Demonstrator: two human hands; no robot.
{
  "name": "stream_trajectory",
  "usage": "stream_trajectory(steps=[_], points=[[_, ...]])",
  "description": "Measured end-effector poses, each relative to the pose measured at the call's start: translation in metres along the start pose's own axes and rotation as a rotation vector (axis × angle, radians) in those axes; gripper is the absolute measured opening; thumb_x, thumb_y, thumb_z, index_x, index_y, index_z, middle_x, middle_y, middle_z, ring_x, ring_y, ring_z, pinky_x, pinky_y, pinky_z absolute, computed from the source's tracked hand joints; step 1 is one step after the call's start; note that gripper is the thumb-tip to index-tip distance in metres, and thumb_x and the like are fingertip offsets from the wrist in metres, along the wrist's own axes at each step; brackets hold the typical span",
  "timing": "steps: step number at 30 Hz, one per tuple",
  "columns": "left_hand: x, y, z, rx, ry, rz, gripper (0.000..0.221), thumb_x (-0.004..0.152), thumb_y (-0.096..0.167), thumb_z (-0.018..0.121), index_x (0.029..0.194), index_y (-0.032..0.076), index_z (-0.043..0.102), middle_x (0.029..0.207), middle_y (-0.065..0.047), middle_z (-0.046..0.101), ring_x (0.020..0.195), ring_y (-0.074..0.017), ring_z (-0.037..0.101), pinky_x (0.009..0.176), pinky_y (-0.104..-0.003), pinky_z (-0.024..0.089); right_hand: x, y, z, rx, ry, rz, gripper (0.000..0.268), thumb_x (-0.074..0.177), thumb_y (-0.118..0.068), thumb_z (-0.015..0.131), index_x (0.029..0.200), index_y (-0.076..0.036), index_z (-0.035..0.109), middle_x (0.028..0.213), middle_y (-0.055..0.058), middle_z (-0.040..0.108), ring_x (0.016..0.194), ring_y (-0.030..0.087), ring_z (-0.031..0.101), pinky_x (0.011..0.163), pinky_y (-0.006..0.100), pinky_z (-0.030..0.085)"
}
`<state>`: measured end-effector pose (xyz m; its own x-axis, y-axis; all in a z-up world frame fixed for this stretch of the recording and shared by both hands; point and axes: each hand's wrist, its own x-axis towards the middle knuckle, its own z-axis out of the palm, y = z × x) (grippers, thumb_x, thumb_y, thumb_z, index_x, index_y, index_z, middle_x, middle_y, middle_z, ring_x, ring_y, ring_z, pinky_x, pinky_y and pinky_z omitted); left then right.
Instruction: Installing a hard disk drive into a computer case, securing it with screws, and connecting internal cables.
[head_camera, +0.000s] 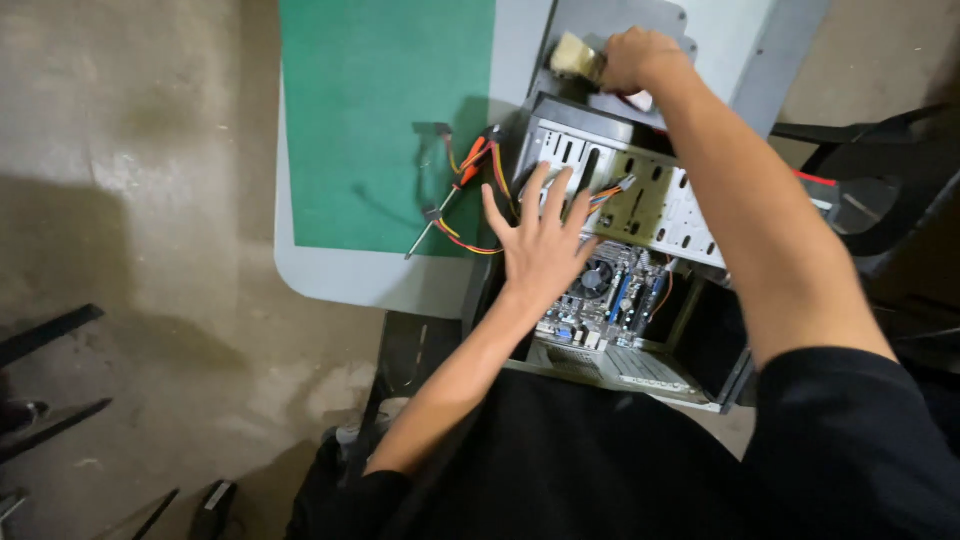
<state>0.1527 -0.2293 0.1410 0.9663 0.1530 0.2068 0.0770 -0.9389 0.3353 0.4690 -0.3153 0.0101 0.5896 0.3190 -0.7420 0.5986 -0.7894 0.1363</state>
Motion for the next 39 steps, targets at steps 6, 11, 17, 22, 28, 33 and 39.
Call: stream_trajectory(steps=[6, 11, 17, 22, 28, 33, 39], points=[[-0.010, -0.021, 0.010, -0.217, 0.251, 0.149, 0.008, 0.089, 0.017, 0.078, 0.088, 0.013, 0.071, 0.117, 0.000, 0.067, 0.123, -0.0221, 0.058, 0.106, -0.057, 0.037, -0.109, 0.051, -0.016, 0.779, 0.437, -0.372, 0.025, 0.119, -0.015, 0.066, 0.103, -0.001, 0.053, 0.073, 0.012, 0.066, 0.059, 0.019, 0.065, 0.058, 0.035, 0.049], [-0.022, -0.035, -0.003, -0.524, 0.229, 0.037, 0.008, 0.082, 0.008, 0.073, 0.083, 0.002, 0.069, 0.124, -0.011, 0.064, 0.123, -0.0299, 0.056, 0.105, -0.045, 0.048, -0.254, 0.019, -0.045, 0.498, 0.553, -0.707, 0.031, 0.092, -0.004, 0.080, 0.122, 0.004, 0.074, 0.113, 0.022, 0.066, 0.096, 0.033, 0.068, 0.091, 0.046, 0.059], [-0.026, -0.031, -0.019, -0.543, 0.335, -0.008, 0.006, 0.079, -0.002, 0.068, 0.075, -0.002, 0.063, 0.142, -0.018, 0.049, 0.141, -0.0408, 0.042, 0.116, -0.057, 0.049, -0.278, 0.000, -0.024, 0.246, 0.782, -0.435, 0.013, 0.085, -0.011, 0.080, 0.096, -0.008, 0.073, 0.092, 0.008, 0.063, 0.070, 0.029, 0.063, 0.055, 0.044, 0.050], [-0.044, -0.035, -0.020, -0.548, 0.282, -0.037, 0.008, 0.079, -0.003, 0.066, 0.081, 0.001, 0.060, 0.142, -0.009, 0.054, 0.138, -0.0341, 0.053, 0.107, -0.044, 0.056, -0.300, -0.012, -0.049, 0.643, 0.759, -0.599, 0.019, 0.092, 0.000, 0.083, 0.110, -0.002, 0.078, 0.098, 0.010, 0.073, 0.084, 0.018, 0.067, 0.076, 0.033, 0.053], [-0.053, -0.037, -0.019, -0.605, 0.263, -0.111, 0.014, 0.079, 0.001, 0.070, 0.079, 0.006, 0.058, 0.146, -0.001, 0.057, 0.095, -0.0133, 0.071, 0.064, -0.027, 0.054, -0.280, -0.037, -0.037, 0.831, 0.747, -0.728, 0.013, 0.112, -0.015, 0.069, 0.109, -0.002, 0.071, 0.100, 0.009, 0.069, 0.077, 0.018, 0.055, 0.069, 0.031, 0.045], [-0.061, -0.041, -0.002, -0.572, 0.291, -0.147, 0.018, 0.080, 0.003, 0.072, 0.077, 0.009, 0.055, 0.155, 0.000, 0.051, 0.066, -0.0097, 0.058, 0.059, -0.025, 0.046, -0.278, -0.056, -0.022, 0.635, 0.982, -0.825, 0.018, 0.111, -0.001, 0.071, 0.127, 0.006, 0.072, 0.109, 0.018, 0.076, 0.090, 0.028, 0.069, 0.079, 0.038, 0.056], [-0.062, -0.050, 0.014, -0.668, 0.382, -0.102, 0.023, 0.066, 0.008, 0.075, 0.075, 0.005, 0.054, 0.149, -0.001, 0.059, 0.101, -0.0385, 0.072, 0.075, -0.042, 0.062, -0.284, -0.066, 0.015, 0.985, 0.754, -0.905, 0.010, 0.102, -0.010, 0.072, 0.105, -0.001, 0.074, 0.089, 0.019, 0.073, 0.083, 0.036, 0.072, 0.078, 0.043, 0.056]])
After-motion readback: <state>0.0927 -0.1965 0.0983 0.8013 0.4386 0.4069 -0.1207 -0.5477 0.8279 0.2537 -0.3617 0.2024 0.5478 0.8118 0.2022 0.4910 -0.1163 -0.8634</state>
